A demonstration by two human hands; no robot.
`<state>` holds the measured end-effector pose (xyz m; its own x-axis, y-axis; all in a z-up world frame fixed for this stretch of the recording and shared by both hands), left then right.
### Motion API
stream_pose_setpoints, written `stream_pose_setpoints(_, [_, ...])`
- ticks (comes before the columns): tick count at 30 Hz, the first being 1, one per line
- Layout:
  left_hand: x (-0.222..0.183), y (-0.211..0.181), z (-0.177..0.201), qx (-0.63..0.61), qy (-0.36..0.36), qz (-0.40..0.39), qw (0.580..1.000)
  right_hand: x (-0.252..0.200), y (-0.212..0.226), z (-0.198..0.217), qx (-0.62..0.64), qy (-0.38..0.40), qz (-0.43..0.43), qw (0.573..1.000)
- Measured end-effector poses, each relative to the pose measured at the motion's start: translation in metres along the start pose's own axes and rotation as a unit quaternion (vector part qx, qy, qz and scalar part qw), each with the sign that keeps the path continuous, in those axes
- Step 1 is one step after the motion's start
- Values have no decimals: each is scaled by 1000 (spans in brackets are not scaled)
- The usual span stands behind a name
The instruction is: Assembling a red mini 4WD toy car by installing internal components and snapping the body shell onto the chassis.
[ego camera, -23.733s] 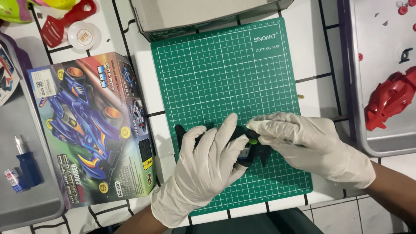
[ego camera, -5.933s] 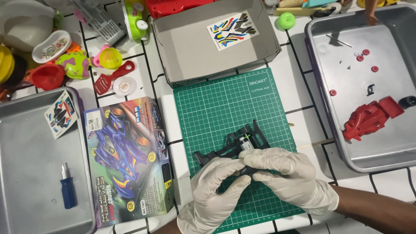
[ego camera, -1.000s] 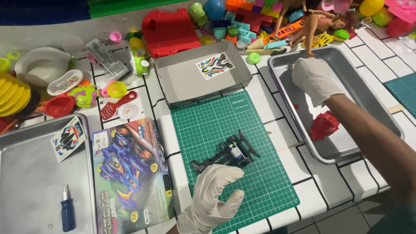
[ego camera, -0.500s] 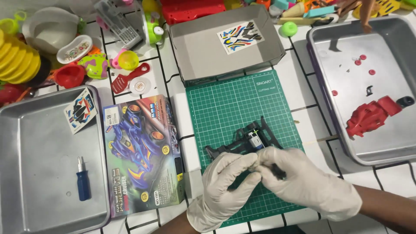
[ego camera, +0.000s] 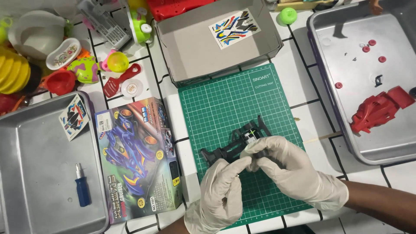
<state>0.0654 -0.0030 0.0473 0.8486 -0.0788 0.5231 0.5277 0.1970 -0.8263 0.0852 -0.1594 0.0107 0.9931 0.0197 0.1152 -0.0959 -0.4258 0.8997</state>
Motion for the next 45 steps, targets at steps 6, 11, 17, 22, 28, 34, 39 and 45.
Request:
stream_pose_setpoints(6, [-3, 6, -7, 73, -36, -4, 997, 5, 30, -10, -98, 11, 112, 989])
stream_pose_setpoints(11, [-8, 21, -8, 16, -46, 77, 996, 7, 23, 3, 7, -53, 6, 999])
stream_pose_setpoints(17, [-1, 23, -9, 12, -46, 70, 996, 11, -1, 8, -73, -83, -144, 983])
stream_pose_setpoints(22, [5, 19, -10, 8, -17, 93, 995, 12, 1, 17, -113, -98, -120, 981])
stream_pose_setpoints(28, [16, 5, -14, 0, 13, 97, 995, 5, -8, 29, -96, -120, -76, 985])
stream_pose_setpoints(34, [-4, 16, -18, 33, 7, 22, 999, -1, -15, 36, -65, -136, -93, 984])
stream_pose_setpoints(39, [-4, 22, -17, -7, 12, 44, 999, 4, -1, 13, -46, -72, -68, 994])
stream_pose_setpoints(45, [1, 11, -16, -34, 0, 9, 999, -1, 3, 12, -64, -71, -27, 995])
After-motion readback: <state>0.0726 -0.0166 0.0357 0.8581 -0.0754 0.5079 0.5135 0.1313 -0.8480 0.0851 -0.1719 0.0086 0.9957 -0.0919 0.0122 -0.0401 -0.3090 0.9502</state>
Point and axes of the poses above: each hand's wrist, its own x-axis towards the middle knuckle, its own z-axis out of the back of the hand, y = z × x, the point moved 8 cm from there along x, towards the middle knuckle, and after that the axes turned 11 degrees about -y, right-handed, at the moved point
